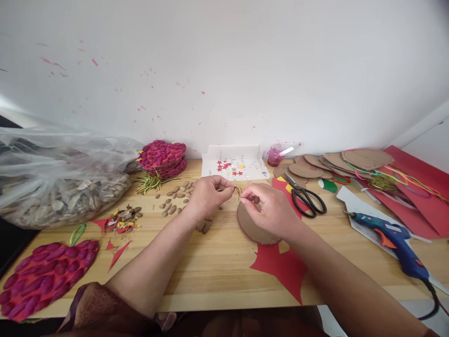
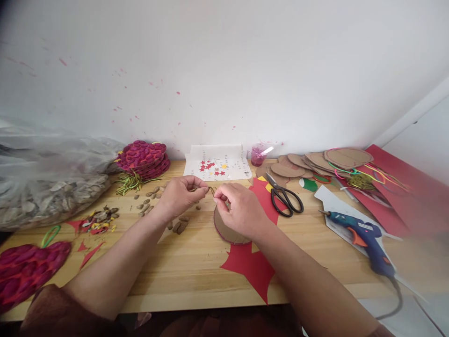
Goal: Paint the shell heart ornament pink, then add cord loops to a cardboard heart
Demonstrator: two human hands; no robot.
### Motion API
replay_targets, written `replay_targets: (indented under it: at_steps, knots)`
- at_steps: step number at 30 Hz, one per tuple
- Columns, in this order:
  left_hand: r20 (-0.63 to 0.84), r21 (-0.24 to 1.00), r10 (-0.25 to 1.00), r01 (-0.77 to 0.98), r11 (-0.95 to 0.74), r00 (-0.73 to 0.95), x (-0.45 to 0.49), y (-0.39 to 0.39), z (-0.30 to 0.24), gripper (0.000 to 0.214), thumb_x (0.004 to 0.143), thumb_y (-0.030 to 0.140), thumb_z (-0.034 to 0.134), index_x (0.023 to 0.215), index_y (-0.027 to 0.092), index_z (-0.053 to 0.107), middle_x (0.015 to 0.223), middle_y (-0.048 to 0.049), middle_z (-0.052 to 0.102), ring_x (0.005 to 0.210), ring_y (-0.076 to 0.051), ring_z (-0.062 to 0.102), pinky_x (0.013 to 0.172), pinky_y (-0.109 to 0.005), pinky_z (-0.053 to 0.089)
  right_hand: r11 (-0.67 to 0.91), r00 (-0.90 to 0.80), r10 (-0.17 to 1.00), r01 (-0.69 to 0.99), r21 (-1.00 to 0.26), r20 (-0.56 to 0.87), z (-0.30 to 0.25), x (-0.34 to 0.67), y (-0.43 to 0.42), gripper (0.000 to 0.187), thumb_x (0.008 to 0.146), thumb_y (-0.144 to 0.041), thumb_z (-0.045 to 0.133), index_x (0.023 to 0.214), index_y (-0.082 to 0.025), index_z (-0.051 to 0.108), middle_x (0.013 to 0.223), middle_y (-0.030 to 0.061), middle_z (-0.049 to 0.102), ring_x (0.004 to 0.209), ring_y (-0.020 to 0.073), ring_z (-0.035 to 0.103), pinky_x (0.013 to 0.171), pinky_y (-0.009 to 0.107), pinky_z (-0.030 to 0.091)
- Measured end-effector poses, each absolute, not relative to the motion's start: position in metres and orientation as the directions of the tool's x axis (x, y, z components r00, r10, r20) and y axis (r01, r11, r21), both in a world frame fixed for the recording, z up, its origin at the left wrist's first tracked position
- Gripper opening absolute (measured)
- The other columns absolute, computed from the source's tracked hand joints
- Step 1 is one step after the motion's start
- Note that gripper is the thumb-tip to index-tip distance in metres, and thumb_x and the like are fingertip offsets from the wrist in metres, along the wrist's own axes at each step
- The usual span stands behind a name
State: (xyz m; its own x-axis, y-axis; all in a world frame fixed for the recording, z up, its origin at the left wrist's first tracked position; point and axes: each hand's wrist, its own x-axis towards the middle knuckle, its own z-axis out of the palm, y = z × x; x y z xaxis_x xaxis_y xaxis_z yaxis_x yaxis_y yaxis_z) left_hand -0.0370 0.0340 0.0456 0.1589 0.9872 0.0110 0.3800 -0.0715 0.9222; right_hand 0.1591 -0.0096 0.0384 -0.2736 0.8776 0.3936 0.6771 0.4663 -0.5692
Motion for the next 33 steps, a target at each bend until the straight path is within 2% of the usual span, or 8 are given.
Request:
replay_targets:
  at_steps: [4,8,10,13,18,24,28,33]
  knots:
    - [0.025,0.932,0.987,0.353,-0.08,0.157,-0.036,0.034,0.044,0.02,0.07,0.036,0.076,0.078,0.018,0.073,0.071,-0.0007,0.069,0.059,-0.013,0.055,0.054,-0.025,0.042,0.433,-0.245,0.898,0.643,-0.632,0.366,0.039,0.159,-0.01,0.009,0.086,-0.015,0.06,0.085,-0.024,0.062,0.081,0.0008,0.07,0.073,0.016,0.062,0.068,0.03,0.046]
    - [-0.039,0.979,0.983,0.203,0.001,0.18,-0.034,0.033,0.041,0.026,0.069,0.039,0.081,0.081,0.018,0.073,0.071,0.0003,0.068,0.06,-0.012,0.054,0.055,-0.024,0.042,0.311,-0.201,0.95,0.575,-0.757,0.238,0.036,0.156,-0.009,0.005,0.086,-0.019,0.061,0.083,-0.024,0.062,0.071,-0.002,0.068,0.063,0.014,0.06,0.06,0.028,0.044]
    - [-0.068,0.991,0.975,0.13,0.041,0.212,-0.033,0.033,0.039,0.03,0.068,0.04,0.084,0.083,0.017,0.074,0.071,0.0007,0.069,0.06,-0.011,0.054,0.056,-0.024,0.041,0.231,-0.177,0.971,0.519,-0.823,0.161,0.033,0.154,-0.008,0.004,0.087,-0.023,0.062,0.083,-0.023,0.063,0.073,-0.001,0.07,0.066,0.0147,0.063,0.061,0.028,0.046]
    - [-0.088,0.995,0.964,0.071,0.073,0.253,-0.032,0.032,0.038,0.031,0.067,0.042,0.086,0.082,0.017,0.073,0.069,0.0011,0.069,0.06,-0.01,0.053,0.06,-0.024,0.04,0.147,-0.156,0.984,0.438,-0.887,0.087,0.028,0.154,-0.004,0.01,0.089,-0.03,0.064,0.092,-0.022,0.068,0.089,0.0035,0.076,0.08,0.0178,0.07,0.071,0.03,0.052]
    - [-0.108,0.993,0.959,0.077,0.091,0.263,-0.03,0.03,0.041,0.032,0.066,0.046,0.086,0.075,0.018,0.072,0.07,0.0004,0.07,0.064,-0.013,0.056,0.066,-0.027,0.044,0.108,-0.064,0.994,0.331,-0.938,0.092,0.023,0.159,0.004,0.034,0.083,-0.044,0.074,0.107,-0.02,0.072,0.097,0.0067,0.076,0.081,0.0186,0.069,0.073,0.033,0.055]
    - [-0.12,0.989,0.953,0.12,0.09,0.278,-0.029,0.029,0.046,0.026,0.066,0.041,0.086,0.072,0.02,0.072,0.072,-0.001,0.072,0.07,-0.015,0.061,0.071,-0.029,0.047,0.119,-0.041,0.993,0.181,-0.976,0.113,0.026,0.159,0.008,0.028,0.077,-0.045,0.077,0.091,-0.021,0.073,0.093,0.0055,0.076,0.084,0.0182,0.069,0.076,0.032,0.055]
    - [-0.141,0.981,0.952,0.169,0.097,0.272,-0.027,0.027,0.05,0.025,0.065,0.042,0.085,0.072,0.021,0.072,0.072,-0.0023,0.073,0.073,-0.018,0.064,0.071,-0.03,0.049,0.117,-0.025,0.993,0.222,-0.968,0.115,0.025,0.159,0.007,0.025,0.078,-0.047,0.074,0.081,-0.022,0.07,0.083,0.0025,0.073,0.074,0.0162,0.065,0.07,0.031,0.052]
    - [-0.145,0.981,0.947,0.165,0.1,0.285,-0.028,0.028,0.047,0.029,0.064,0.042,0.084,0.079,0.02,0.073,0.079,-0.0031,0.075,0.076,-0.018,0.066,0.071,-0.03,0.049,0.111,-0.008,0.994,0.253,-0.961,0.112,0.027,0.158,0.005,0.025,0.078,-0.046,0.072,0.078,-0.021,0.068,0.078,0.0014,0.069,0.07,0.0149,0.06,0.066,0.029,0.048]
